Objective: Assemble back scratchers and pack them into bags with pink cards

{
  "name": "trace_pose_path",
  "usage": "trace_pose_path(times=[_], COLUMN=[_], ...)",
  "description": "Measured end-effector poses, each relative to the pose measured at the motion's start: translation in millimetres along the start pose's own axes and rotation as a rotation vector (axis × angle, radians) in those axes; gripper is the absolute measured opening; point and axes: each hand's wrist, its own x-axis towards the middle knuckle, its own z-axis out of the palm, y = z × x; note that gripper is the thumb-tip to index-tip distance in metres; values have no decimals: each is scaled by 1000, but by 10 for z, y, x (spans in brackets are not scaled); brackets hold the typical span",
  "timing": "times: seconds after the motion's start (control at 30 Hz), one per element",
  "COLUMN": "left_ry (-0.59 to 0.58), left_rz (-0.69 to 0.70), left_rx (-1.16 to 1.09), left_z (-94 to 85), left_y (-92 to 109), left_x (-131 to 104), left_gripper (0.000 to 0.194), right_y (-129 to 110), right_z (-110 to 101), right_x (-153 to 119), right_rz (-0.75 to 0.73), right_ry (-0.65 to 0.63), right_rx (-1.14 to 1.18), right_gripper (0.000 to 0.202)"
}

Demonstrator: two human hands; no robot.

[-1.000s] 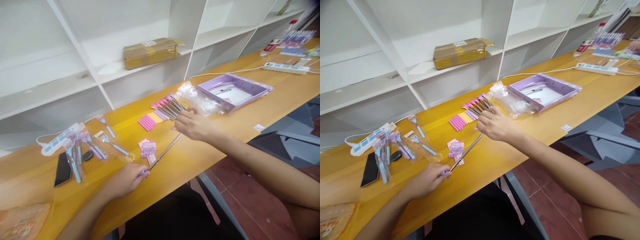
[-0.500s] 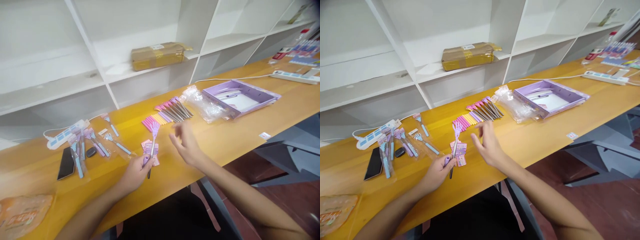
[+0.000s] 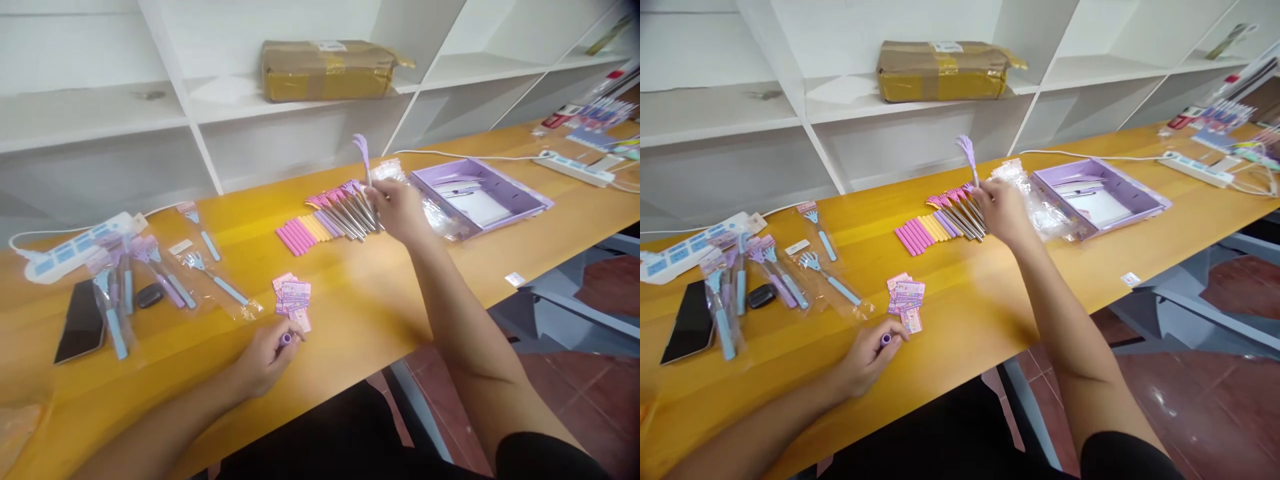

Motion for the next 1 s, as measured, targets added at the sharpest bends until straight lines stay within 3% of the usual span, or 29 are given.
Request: trace_pose_path(times=[0.07,0.13,0.23,0.37,1.0], left_ry=[-72,-124,-148,-150,-190], left_rz=[35,86,158,131,66], left_rx=[-26,-26,-29,-36,-51], left_z=[13,30,42,23,10], left_y=[-69,-105,-119,-108,-91], left_x=[-6,-2,7,13,35], left_gripper=[24,21,16,16,18], right_y=[291,483,621,686,730], right_z=[102,283,566,780,992], right_x=[282,390,361,304,350], right_rz=[2,27,80,103,102], right_ry=[53,47,17,-32,-120], right_rx=[-214,-330,-420,-521,-631], right_gripper=[28,29,30,35,34])
